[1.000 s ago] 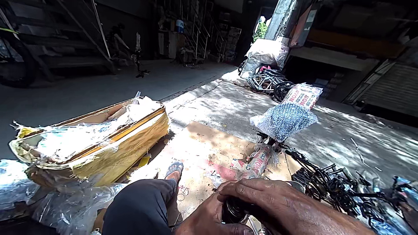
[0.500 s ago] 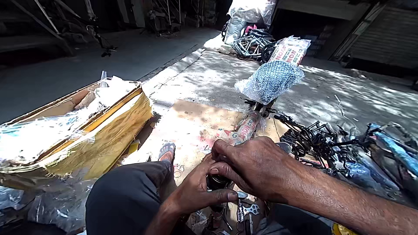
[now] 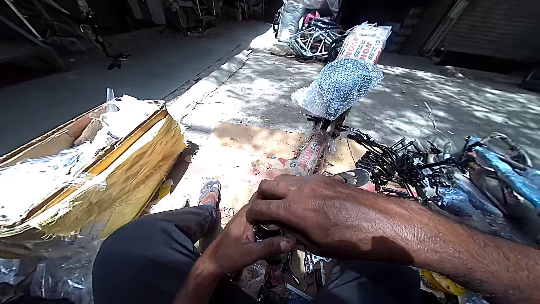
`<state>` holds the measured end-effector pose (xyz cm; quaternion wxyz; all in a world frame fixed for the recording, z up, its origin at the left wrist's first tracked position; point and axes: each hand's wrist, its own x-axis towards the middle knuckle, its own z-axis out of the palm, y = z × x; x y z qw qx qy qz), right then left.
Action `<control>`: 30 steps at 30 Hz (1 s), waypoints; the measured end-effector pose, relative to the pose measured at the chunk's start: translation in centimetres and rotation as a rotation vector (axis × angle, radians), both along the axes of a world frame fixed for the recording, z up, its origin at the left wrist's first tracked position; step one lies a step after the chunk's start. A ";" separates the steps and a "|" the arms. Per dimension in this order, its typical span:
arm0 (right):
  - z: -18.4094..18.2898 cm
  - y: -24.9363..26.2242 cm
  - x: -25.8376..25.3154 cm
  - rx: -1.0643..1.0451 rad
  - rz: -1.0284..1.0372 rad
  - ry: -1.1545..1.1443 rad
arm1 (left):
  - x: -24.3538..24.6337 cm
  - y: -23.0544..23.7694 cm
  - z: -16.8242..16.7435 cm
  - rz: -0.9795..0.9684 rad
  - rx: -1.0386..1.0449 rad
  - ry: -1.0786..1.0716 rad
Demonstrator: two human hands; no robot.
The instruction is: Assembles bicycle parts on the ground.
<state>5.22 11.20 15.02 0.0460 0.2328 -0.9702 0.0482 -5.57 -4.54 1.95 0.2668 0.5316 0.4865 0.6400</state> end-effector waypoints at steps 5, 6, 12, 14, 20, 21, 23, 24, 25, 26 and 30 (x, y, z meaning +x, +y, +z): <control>-2.0 -1.2 -0.4 0.070 -0.141 0.249 | 0.3 -0.2 -0.2 0.036 0.010 -0.007; -1.6 -1.2 -0.3 0.063 -0.135 0.242 | 0.3 -0.2 -0.1 0.048 0.000 -0.017; -0.8 -0.9 0.0 0.010 -0.047 0.169 | 0.2 -0.4 -0.2 0.093 -0.059 -0.016; -2.0 -0.8 -0.8 0.006 -0.138 0.248 | 0.2 -0.2 -0.5 0.081 -0.041 -0.019; 0.0 -0.5 0.3 -0.055 -0.039 0.050 | 0.2 -0.5 -1.1 0.148 -0.060 -0.046; -0.5 -0.7 0.1 -0.065 -0.060 0.073 | 0.0 -0.6 -1.1 0.154 -0.066 -0.027; -1.9 -1.1 -0.3 -0.081 -0.164 0.174 | -0.1 -0.8 -1.2 0.183 -0.093 0.023; -2.1 -1.4 -0.1 -0.091 -0.214 0.210 | -0.2 -1.1 -1.1 0.188 -0.121 0.035; -2.1 -1.6 0.1 -0.096 -0.243 0.230 | -0.4 -1.3 -1.2 0.181 -0.127 0.030; -2.0 -1.7 0.4 -0.104 -0.248 0.217 | -0.7 -1.4 -1.5 0.166 -0.103 -0.002; -3.5 -1.7 -0.3 -0.082 -0.131 0.251 | -2.2 -2.0 -3.5 0.160 -0.023 -0.029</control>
